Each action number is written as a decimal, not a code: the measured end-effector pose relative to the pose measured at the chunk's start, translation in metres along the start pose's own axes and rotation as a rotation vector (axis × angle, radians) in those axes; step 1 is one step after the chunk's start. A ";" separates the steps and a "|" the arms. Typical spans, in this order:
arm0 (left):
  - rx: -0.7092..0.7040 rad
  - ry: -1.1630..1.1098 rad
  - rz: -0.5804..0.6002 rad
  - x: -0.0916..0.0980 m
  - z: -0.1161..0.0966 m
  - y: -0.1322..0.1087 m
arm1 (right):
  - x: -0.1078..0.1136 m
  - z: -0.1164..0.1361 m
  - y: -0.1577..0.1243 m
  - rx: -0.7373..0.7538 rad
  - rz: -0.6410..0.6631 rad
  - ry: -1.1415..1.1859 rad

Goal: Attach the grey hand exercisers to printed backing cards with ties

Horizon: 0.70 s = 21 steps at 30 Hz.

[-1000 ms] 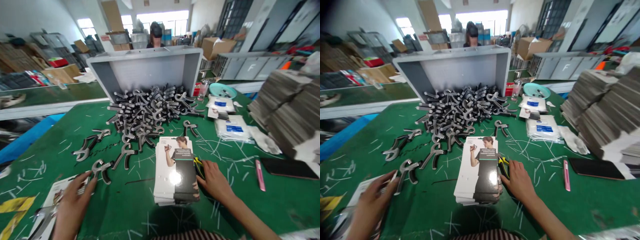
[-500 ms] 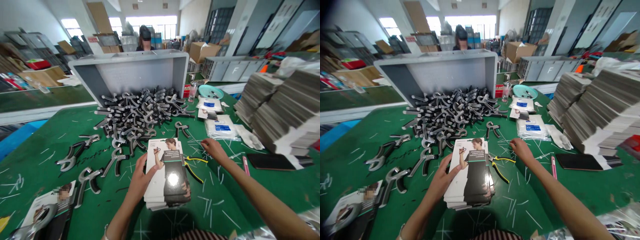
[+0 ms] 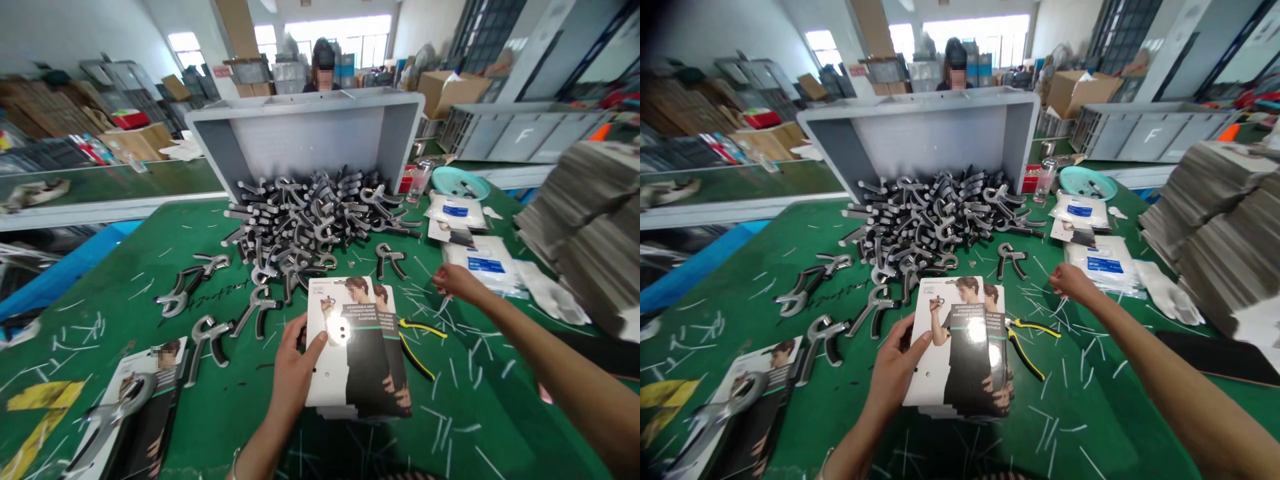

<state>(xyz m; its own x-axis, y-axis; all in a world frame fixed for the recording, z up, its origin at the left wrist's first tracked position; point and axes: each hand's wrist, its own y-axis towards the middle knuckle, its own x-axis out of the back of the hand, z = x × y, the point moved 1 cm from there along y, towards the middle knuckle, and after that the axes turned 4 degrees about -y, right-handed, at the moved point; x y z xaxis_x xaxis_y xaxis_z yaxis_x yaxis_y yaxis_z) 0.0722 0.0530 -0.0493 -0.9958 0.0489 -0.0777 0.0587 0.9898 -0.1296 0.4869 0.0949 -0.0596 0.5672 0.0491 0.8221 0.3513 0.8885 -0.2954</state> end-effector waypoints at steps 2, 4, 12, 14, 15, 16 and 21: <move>0.063 -0.167 -0.014 0.004 -0.005 -0.001 | 0.017 0.002 -0.014 0.073 -0.035 0.148; 0.108 -0.259 -0.005 0.011 -0.008 -0.002 | 0.029 0.015 -0.030 0.171 -0.057 0.293; 0.111 -0.267 -0.039 0.034 -0.005 -0.004 | -0.041 0.170 -0.120 0.547 0.170 0.845; 0.092 -0.260 -0.065 0.041 -0.006 -0.007 | -0.072 0.200 -0.138 0.633 0.284 0.768; 0.091 -0.258 -0.080 0.044 -0.006 -0.009 | -0.085 0.209 -0.143 0.673 0.297 0.703; 0.095 -0.258 -0.094 0.048 -0.005 -0.010 | -0.096 0.215 -0.146 0.709 0.284 0.633; 0.139 -0.312 -0.140 0.061 0.001 -0.012 | -0.120 0.216 -0.140 0.743 0.200 0.494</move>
<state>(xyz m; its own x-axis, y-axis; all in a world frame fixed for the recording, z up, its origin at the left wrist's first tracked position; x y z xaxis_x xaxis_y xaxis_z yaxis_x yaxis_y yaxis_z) 0.0109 0.0440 -0.0535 -0.9268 -0.1496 -0.3444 -0.0459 0.9555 -0.2915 0.2091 0.0634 -0.0120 0.8801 0.1844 0.4375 -0.2605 0.9580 0.1201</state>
